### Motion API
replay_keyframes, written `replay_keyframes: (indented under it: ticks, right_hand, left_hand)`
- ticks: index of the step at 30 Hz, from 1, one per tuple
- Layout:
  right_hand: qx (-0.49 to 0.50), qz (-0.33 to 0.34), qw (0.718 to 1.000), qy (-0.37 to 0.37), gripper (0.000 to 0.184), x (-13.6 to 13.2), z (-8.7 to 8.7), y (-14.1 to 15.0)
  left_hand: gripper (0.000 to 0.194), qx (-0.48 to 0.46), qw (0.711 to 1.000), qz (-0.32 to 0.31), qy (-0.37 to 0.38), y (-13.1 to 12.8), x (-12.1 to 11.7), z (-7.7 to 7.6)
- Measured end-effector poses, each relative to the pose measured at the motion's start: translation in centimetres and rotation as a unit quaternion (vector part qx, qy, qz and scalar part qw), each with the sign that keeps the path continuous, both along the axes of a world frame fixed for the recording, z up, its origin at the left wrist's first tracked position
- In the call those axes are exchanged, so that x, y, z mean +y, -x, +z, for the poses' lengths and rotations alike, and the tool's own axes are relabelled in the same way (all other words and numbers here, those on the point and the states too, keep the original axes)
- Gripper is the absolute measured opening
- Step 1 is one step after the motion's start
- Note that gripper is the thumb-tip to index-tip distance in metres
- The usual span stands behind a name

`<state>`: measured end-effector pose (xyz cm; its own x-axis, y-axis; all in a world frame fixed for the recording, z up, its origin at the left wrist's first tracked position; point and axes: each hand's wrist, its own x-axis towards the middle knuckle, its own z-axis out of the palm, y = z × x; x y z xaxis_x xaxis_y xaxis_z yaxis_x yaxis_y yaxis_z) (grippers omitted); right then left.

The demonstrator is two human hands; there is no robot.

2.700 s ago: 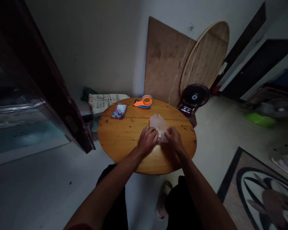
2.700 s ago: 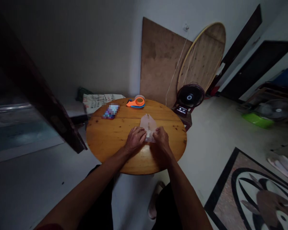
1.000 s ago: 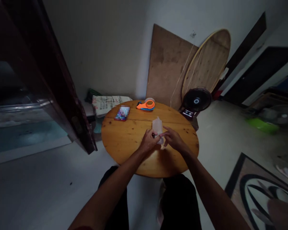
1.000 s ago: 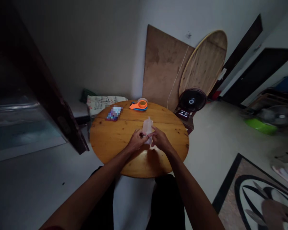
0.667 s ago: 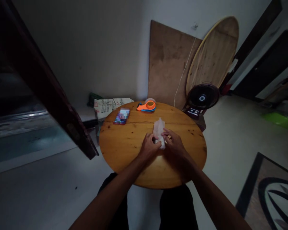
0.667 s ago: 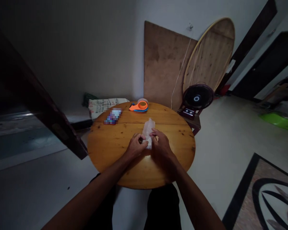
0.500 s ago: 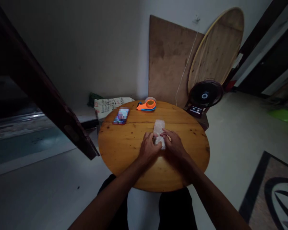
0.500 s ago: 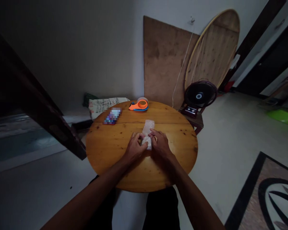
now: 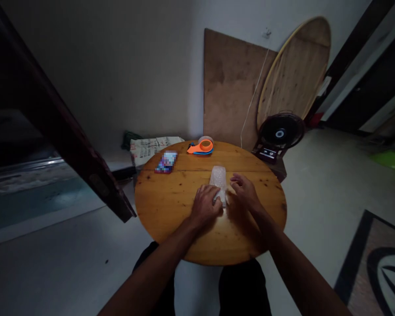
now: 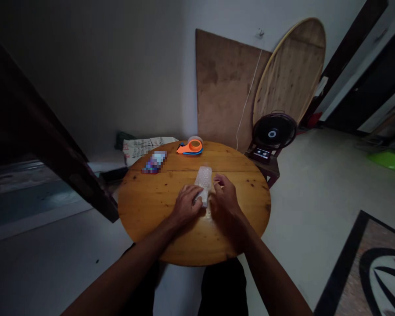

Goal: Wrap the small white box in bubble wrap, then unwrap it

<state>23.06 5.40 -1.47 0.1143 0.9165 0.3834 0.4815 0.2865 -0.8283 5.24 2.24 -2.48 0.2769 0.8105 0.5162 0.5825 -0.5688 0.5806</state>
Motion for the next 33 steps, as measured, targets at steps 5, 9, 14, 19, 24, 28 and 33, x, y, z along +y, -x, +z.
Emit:
replay_keyframes:
  ticks: [5, 9, 14, 19, 24, 28, 33]
  right_hand:
    - [0.091, 0.011, 0.977, 0.192, 0.048, 2.2, 0.8, -0.6]
    - [0.107, 0.057, 0.967, 0.223, 0.029, 3.6, 1.3, 0.8]
    - [0.105, 0.064, 0.969, 0.215, 0.021, 4.8, 1.6, 2.3]
    - [0.138, 0.073, 0.970, 0.188, 0.024, 5.1, 0.5, 2.9]
    - [0.158, 0.094, 0.975, 0.126, 0.024, 4.8, 0.0, 3.1]
    - [0.187, 0.123, 0.966, 0.129, 0.027, 4.1, 1.4, 3.1]
    - [0.192, 0.169, 0.954, 0.156, 0.025, 2.8, 3.1, 3.1]
  left_hand:
    - [0.030, -0.005, 1.000, -0.001, -0.004, -0.1, 0.0, -0.1]
    - [0.030, -0.016, 1.000, -0.003, -0.009, -0.1, 0.1, -0.1]
    - [0.032, -0.017, 1.000, -0.007, -0.008, 0.0, 0.0, 0.1]
    - [0.032, -0.008, 1.000, -0.011, -0.011, 0.1, -0.2, 0.4]
    - [0.030, 0.003, 1.000, 0.002, 0.013, 0.0, -0.1, 0.6]
    - [0.029, 0.003, 1.000, 0.006, 0.011, -0.2, 0.0, 0.4]
    - [0.030, 0.017, 0.999, 0.026, -0.010, -0.1, 0.3, 0.0]
